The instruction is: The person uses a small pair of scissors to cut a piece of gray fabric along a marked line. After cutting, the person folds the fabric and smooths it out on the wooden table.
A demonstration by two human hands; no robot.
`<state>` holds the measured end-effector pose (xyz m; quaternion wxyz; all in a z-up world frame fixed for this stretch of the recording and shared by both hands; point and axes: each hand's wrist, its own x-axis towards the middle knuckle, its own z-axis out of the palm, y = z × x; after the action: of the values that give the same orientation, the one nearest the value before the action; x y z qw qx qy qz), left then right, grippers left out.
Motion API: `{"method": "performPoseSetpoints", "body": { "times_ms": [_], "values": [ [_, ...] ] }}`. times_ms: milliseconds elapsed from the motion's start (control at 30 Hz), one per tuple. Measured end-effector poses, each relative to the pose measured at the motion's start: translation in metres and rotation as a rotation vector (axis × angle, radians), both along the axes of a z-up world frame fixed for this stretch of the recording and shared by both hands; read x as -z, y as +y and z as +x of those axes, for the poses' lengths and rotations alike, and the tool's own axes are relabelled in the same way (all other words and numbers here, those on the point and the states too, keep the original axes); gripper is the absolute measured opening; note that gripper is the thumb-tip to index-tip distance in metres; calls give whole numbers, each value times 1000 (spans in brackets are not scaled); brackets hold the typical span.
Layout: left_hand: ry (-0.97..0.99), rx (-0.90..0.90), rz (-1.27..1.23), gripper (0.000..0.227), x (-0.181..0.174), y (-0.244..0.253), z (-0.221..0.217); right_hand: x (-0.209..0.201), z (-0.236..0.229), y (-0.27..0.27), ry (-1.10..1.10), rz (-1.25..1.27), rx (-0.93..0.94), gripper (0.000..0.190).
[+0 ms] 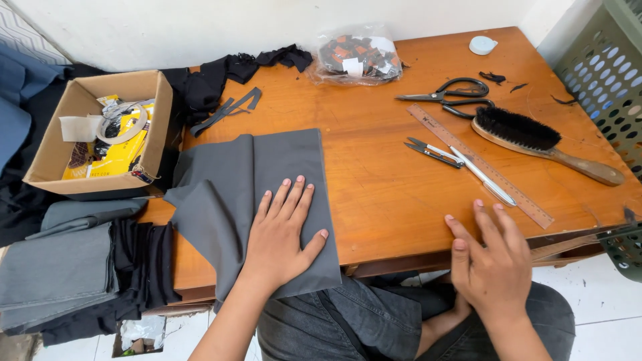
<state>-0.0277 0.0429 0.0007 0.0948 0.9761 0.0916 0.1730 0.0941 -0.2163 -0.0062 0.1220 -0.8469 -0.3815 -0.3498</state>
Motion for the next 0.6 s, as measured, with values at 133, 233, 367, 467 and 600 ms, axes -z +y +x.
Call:
{"method": "performPoseSetpoints", "body": {
  "times_ms": [133, 233, 367, 467, 600],
  "values": [
    [11, -5, -7, 64, 0, 1, -7, -1, 5, -14, -149, -62, 171, 29],
    [5, 2, 2, 65, 0, 2, -8, -2, 7, -19, -221, -80, 221, 26],
    [52, 68, -29, 66, -8, 0, -18, -5, 9, -24, -253, -91, 272, 16],
    [114, 170, -112, 65, -23, -3, -36, 2, 16, -34, -144, -112, 129, 25],
    [-142, 163, -250, 32, -34, -6, -28, 5, 23, -44, -64, -158, 25, 40]
  ]
}}
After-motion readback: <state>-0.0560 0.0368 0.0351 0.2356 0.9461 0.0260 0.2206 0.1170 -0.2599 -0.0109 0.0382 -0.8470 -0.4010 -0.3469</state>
